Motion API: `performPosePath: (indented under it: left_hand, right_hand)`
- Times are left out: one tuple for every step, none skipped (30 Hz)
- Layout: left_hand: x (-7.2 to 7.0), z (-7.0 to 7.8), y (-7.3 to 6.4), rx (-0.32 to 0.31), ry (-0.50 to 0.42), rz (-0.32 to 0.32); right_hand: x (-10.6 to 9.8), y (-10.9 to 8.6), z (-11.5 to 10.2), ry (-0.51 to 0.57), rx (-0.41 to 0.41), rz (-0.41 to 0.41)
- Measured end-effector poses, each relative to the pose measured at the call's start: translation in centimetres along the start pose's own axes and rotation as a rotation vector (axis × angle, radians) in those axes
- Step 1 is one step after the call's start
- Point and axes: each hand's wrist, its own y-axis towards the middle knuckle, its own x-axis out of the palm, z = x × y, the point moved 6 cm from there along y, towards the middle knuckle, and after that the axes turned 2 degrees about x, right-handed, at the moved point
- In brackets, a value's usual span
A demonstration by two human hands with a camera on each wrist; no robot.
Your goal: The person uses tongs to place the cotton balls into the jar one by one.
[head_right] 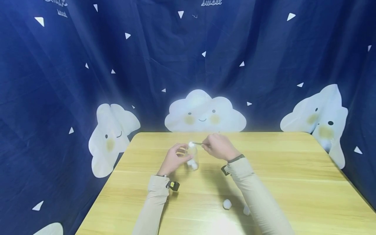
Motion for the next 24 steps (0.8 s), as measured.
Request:
performPosePath:
  left_hand:
    - [0.01, -0.03, 0.02, 0.001, 0.002, 0.000]
    - [0.01, -0.06, 0.03, 0.002, 0.004, 0.000]
    - [0.00, -0.04, 0.03, 0.004, 0.005, 0.001]
    - [0.00, -0.04, 0.05, 0.004, 0.007, 0.000]
    - [0.00, -0.04, 0.06, 0.004, 0.010, 0.000]
    - [-0.01, -0.01, 0.05, 0.003, 0.011, -0.001]
    - [-0.02, 0.00, 0.06, 0.002, 0.012, -0.001]
    - [-0.03, 0.04, 0.06, 0.001, 0.012, -0.002]
    - [-0.04, 0.09, 0.06, 0.000, 0.012, -0.002]
    - [-0.03, 0.12, 0.06, 0.000, 0.014, -0.004]
    - [-0.04, 0.17, 0.04, 0.000, 0.013, -0.003]
    - [-0.04, 0.20, 0.03, 0.002, 0.011, -0.004]
    - [-0.02, 0.21, 0.03, 0.003, 0.010, -0.004]
    - [0.00, 0.21, 0.03, 0.004, 0.011, -0.004]
    - [0.01, 0.20, 0.04, 0.005, 0.011, -0.004]
    - [0.03, 0.17, 0.05, 0.006, 0.010, -0.004]
    - [0.05, 0.10, 0.05, 0.004, 0.008, -0.003]
    - [0.07, 0.04, 0.07, 0.004, 0.008, -0.002]
    - [0.07, 0.01, 0.07, 0.005, 0.007, -0.001]
    - [0.07, -0.03, 0.07, 0.005, 0.007, 0.000]
    - [0.07, -0.05, 0.06, 0.006, 0.005, 0.000]
    - [0.06, -0.06, 0.06, 0.006, 0.004, 0.001]
    - [0.07, -0.09, 0.06, 0.006, 0.004, 0.001]
    - [0.06, -0.08, 0.05, 0.006, 0.003, 0.001]
  right_hand:
    - [-0.02, 0.00, 0.01, -0.001, 0.001, 0.000]
    - [-0.04, 0.01, 0.01, -0.001, 0.002, -0.001]
    - [-0.07, 0.02, 0.00, -0.002, 0.004, 0.000]
    - [-0.10, 0.04, -0.01, -0.002, 0.005, 0.001]
    - [-0.13, 0.05, -0.02, -0.002, 0.007, 0.002]
    - [-0.17, 0.07, -0.04, -0.001, 0.010, 0.002]
    - [-0.19, 0.09, -0.05, 0.000, 0.011, 0.002]
    - [-0.20, 0.11, -0.07, 0.001, 0.011, 0.004]
    - [-0.21, 0.12, -0.06, 0.000, 0.011, 0.005]
    - [-0.17, 0.12, -0.06, 0.000, 0.007, 0.004]
    - [-0.14, 0.12, -0.02, -0.002, 0.008, 0.004]
    - [-0.08, 0.12, 0.05, -0.005, 0.009, 0.004]
    - [-0.01, 0.13, 0.13, -0.007, 0.011, 0.002]
    - [0.08, 0.14, 0.22, -0.009, 0.013, 0.000]
    - [0.16, 0.14, 0.29, -0.009, 0.016, -0.003]
    - [0.24, 0.15, 0.35, -0.009, 0.020, -0.005]
    - [0.30, 0.16, 0.40, -0.009, 0.024, -0.006]
    - [0.35, 0.17, 0.41, -0.009, 0.024, -0.008]
    - [0.39, 0.19, 0.42, -0.008, 0.025, -0.009]
    - [0.37, 0.18, 0.39, -0.008, 0.024, -0.009]
    - [0.34, 0.18, 0.35, -0.007, 0.023, -0.008]
    - [0.32, 0.19, 0.33, -0.007, 0.022, -0.008]
    - [0.28, 0.18, 0.29, -0.007, 0.022, -0.007]
    - [0.24, 0.17, 0.27, -0.007, 0.022, -0.007]
